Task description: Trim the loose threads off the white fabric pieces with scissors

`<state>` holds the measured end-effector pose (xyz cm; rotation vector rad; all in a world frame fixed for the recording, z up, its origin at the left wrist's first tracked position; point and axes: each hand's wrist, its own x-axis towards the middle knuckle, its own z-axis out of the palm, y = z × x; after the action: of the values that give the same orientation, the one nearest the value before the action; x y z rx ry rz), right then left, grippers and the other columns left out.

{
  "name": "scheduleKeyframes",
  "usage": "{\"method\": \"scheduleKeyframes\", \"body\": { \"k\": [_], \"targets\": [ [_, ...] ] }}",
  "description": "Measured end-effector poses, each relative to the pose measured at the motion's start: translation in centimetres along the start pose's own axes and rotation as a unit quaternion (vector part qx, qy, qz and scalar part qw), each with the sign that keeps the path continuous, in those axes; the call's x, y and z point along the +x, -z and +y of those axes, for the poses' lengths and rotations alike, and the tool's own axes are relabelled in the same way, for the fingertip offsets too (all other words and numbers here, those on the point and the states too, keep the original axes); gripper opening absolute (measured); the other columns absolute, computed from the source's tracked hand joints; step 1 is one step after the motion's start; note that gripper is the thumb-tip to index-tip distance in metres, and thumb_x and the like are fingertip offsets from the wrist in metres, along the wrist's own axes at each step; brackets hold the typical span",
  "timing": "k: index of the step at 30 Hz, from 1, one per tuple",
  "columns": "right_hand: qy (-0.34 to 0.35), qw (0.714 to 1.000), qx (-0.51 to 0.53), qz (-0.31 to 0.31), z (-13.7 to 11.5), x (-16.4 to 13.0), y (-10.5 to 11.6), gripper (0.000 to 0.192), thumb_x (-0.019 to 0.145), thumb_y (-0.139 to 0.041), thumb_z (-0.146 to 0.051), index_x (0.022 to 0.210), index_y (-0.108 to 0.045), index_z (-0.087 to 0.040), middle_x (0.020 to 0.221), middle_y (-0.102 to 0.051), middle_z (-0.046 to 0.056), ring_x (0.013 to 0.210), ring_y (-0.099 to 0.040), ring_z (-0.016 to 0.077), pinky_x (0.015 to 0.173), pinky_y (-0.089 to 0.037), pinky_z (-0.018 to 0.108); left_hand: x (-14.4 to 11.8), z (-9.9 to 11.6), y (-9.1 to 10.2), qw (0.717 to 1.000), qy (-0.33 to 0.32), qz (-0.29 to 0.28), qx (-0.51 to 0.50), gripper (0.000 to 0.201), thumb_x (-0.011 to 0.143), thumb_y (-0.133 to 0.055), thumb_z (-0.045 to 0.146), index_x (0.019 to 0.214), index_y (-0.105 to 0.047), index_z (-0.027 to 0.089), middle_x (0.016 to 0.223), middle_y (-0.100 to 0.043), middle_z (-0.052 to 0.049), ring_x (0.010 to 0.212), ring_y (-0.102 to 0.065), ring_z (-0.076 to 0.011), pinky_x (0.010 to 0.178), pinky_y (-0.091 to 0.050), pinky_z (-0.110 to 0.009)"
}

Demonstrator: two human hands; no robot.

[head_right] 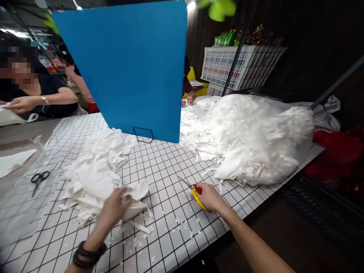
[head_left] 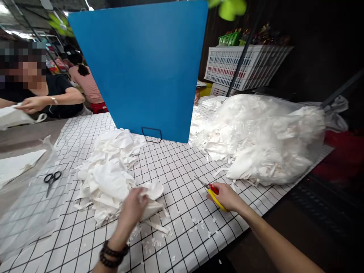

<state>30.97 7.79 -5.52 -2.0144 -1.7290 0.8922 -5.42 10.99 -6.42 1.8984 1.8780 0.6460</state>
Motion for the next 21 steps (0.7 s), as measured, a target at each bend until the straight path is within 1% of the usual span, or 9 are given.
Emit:
{"method": "scheduleKeyframes", "body": {
  "k": [2,5,8,11,12,14,17,19,21],
  "targets": [
    [-0.009,0.998,-0.016,0.053,0.4,1.7,0.8,0.014,0.079,-0.064,-0.034,0.081,-0.062,-0.019,0.076,-0.065,0.003,0.072,-0.059,0.0182,0.061,-0.042,0.026,2.6,-0.8,4.6,0.992,0.056,0.099,0.053,0.044,0.083,-0.051,0.04,0.116,-0.059,0.012,0.111,-0.062,-0.012,0.084,-0.064,-0.0244,0.075,-0.055,-0.038],
    [-0.027,0.991,-0.038,0.129,0.6,5.9,2.0,0.015,0.087,-0.055,-0.023,0.1,-0.062,-0.017,0.09,-0.067,0.007,0.085,-0.061,0.0197,0.073,-0.046,0.03,6.3,-1.9,10.2,0.949,0.091,0.237,0.187,0.048,0.085,-0.052,0.042,0.125,-0.055,0.016,0.118,-0.059,-0.01,0.104,-0.06,-0.028,0.091,-0.05,-0.041],
    [-0.033,0.982,-0.047,0.181,0.5,10.9,3.7,0.022,0.092,-0.055,-0.025,0.112,-0.058,-0.015,0.109,-0.063,0.008,0.097,-0.06,0.0203,0.084,-0.049,0.037,8.4,-2.2,11.5,0.943,0.157,0.167,0.242,0.06,0.082,-0.057,0.04,0.132,-0.047,0.009,0.137,-0.046,-0.018,0.121,-0.05,-0.0379,0.096,-0.046,-0.046],
    [-0.031,0.979,-0.043,0.199,-0.1,14.6,5.8,0.031,0.093,-0.058,-0.033,0.118,-0.057,-0.016,0.119,-0.059,0.008,0.101,-0.061,0.0214,0.086,-0.052,0.043,7.8,-1.2,9.2,0.947,0.147,0.147,0.244,0.08,0.078,-0.061,0.049,0.141,-0.036,0.006,0.155,-0.012,-0.027,0.128,-0.039,-0.05,0.095,-0.043,-0.057],
    [-0.028,0.978,-0.038,0.201,-0.5,15.3,6.4,0.031,0.093,-0.058,-0.034,0.118,-0.057,-0.016,0.119,-0.059,0.008,0.101,-0.061,0.0214,0.086,-0.052,0.043,7.1,-0.6,8.0,0.954,0.106,0.161,0.228,0.078,0.08,-0.058,0.051,0.141,-0.036,0.007,0.156,-0.008,-0.027,0.13,-0.036,-0.0504,0.096,-0.042,-0.06],
    [-0.014,0.979,-0.022,0.203,-1.4,15.5,6.8,0.029,0.093,-0.057,-0.033,0.116,-0.058,-0.016,0.115,-0.061,0.007,0.097,-0.062,0.0201,0.083,-0.053,0.041,5.7,0.5,5.2,0.977,0.011,0.148,0.152,0.062,0.085,-0.052,0.049,0.134,-0.046,0.011,0.155,-0.021,-0.022,0.133,-0.036,-0.0448,0.098,-0.042,-0.059],
    [0.039,0.981,0.018,0.19,-3.8,13.1,5.2,0.015,0.093,-0.054,-0.027,0.1,-0.059,-0.015,0.098,-0.063,0.008,0.083,-0.061,0.0185,0.073,-0.052,0.034,4.1,2.2,1.0,0.994,-0.101,0.046,-0.024,0.045,0.088,-0.049,0.042,0.127,-0.051,0.02,0.142,-0.046,-0.015,0.123,-0.053,-0.0314,0.097,-0.048,-0.049],
    [0.099,0.981,0.053,0.161,-5.8,9.8,3.2,0.005,0.091,-0.052,-0.023,0.09,-0.056,-0.019,0.086,-0.062,0.006,0.073,-0.059,0.0177,0.063,-0.049,0.03,3.8,3.6,-1.5,0.985,-0.135,-0.015,-0.105,0.053,0.088,-0.05,0.036,0.138,-0.039,0.024,0.144,-0.044,-0.013,0.12,-0.056,-0.0268,0.096,-0.05,-0.044],
    [0.155,0.977,0.088,0.12,-7.9,5.9,1.2,0.004,0.089,-0.053,-0.023,0.085,-0.052,-0.022,0.077,-0.058,0.001,0.066,-0.055,0.0158,0.056,-0.045,0.027,3.7,5.2,-3.5,0.975,-0.164,-0.052,-0.144,0.069,0.087,-0.054,0.032,0.148,-0.021,0.027,0.153,-0.032,-0.013,0.13,-0.047,-0.0265,0.101,-0.045,-0.044]
  ]
}}
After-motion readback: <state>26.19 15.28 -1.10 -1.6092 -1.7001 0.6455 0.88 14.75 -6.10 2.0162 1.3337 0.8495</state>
